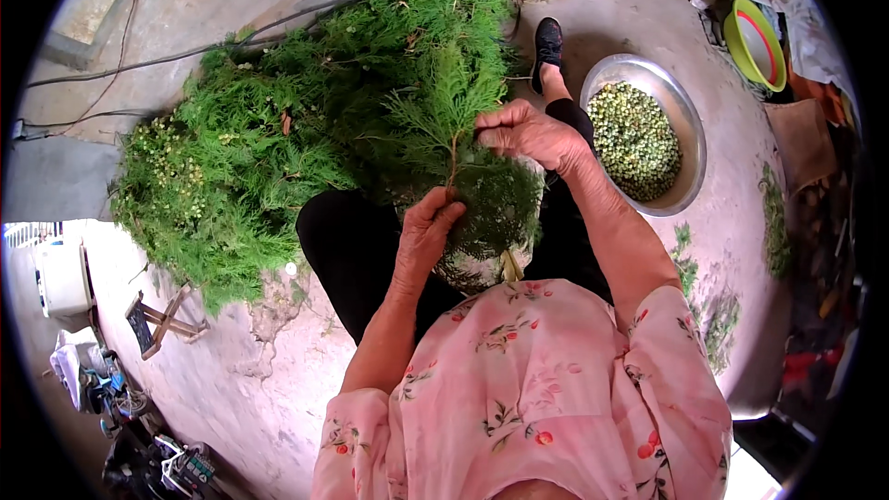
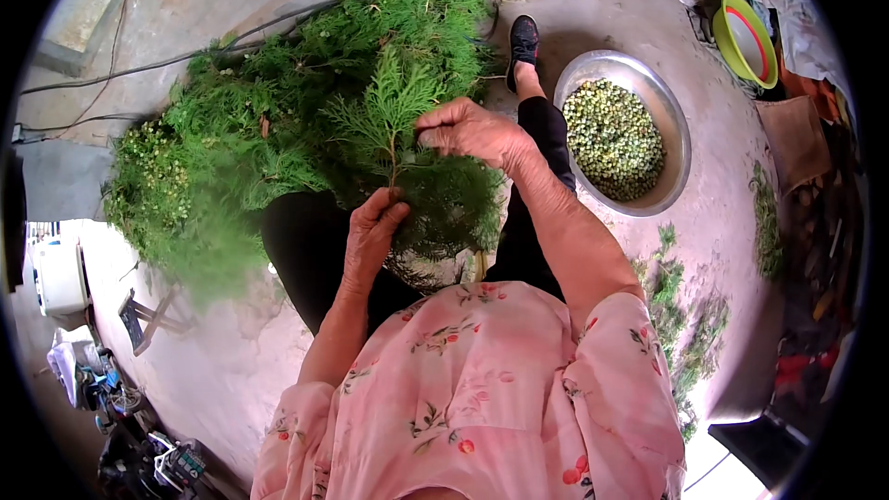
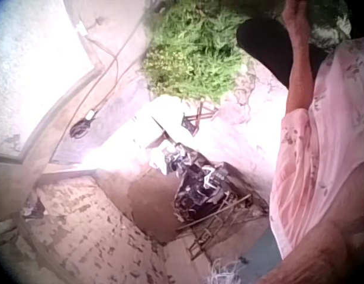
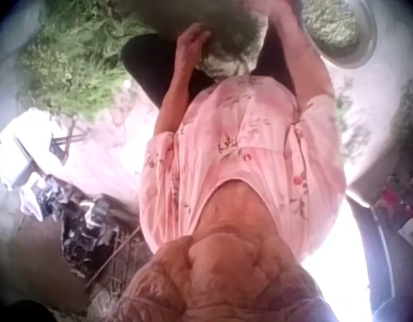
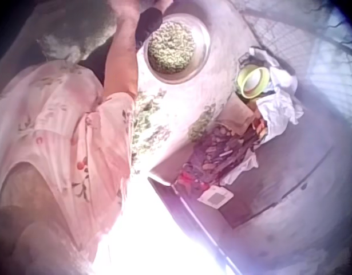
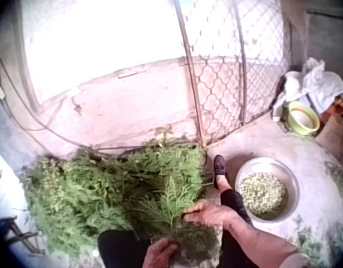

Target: The person sits on the ground and plucks small green seeds from branches by hand, collecting them into a metal bowl.

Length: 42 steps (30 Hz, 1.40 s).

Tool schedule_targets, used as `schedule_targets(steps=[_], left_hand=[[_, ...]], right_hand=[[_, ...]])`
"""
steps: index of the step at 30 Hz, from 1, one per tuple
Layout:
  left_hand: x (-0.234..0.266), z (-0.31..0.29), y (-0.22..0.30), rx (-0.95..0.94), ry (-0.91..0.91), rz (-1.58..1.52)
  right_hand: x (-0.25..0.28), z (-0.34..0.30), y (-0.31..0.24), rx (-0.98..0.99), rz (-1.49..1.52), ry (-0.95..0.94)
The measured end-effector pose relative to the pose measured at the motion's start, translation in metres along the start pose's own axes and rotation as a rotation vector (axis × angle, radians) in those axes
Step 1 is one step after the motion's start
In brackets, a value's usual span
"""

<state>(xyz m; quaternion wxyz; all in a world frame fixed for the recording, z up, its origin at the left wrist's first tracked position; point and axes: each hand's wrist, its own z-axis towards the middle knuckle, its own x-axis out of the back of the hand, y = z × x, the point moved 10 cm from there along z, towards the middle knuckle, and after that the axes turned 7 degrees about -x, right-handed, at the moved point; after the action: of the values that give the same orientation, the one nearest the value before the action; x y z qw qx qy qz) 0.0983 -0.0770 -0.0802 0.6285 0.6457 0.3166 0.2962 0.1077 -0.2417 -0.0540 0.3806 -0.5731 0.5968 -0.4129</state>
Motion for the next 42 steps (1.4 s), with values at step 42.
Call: schedule_targets(steps=[42], left_hand=[[-0.001, 0.009, -0.022, 0.157, 0.14, -0.466]], right_hand=[[0.036, -0.053, 0.048, 0.178, 0.175, 0.387]])
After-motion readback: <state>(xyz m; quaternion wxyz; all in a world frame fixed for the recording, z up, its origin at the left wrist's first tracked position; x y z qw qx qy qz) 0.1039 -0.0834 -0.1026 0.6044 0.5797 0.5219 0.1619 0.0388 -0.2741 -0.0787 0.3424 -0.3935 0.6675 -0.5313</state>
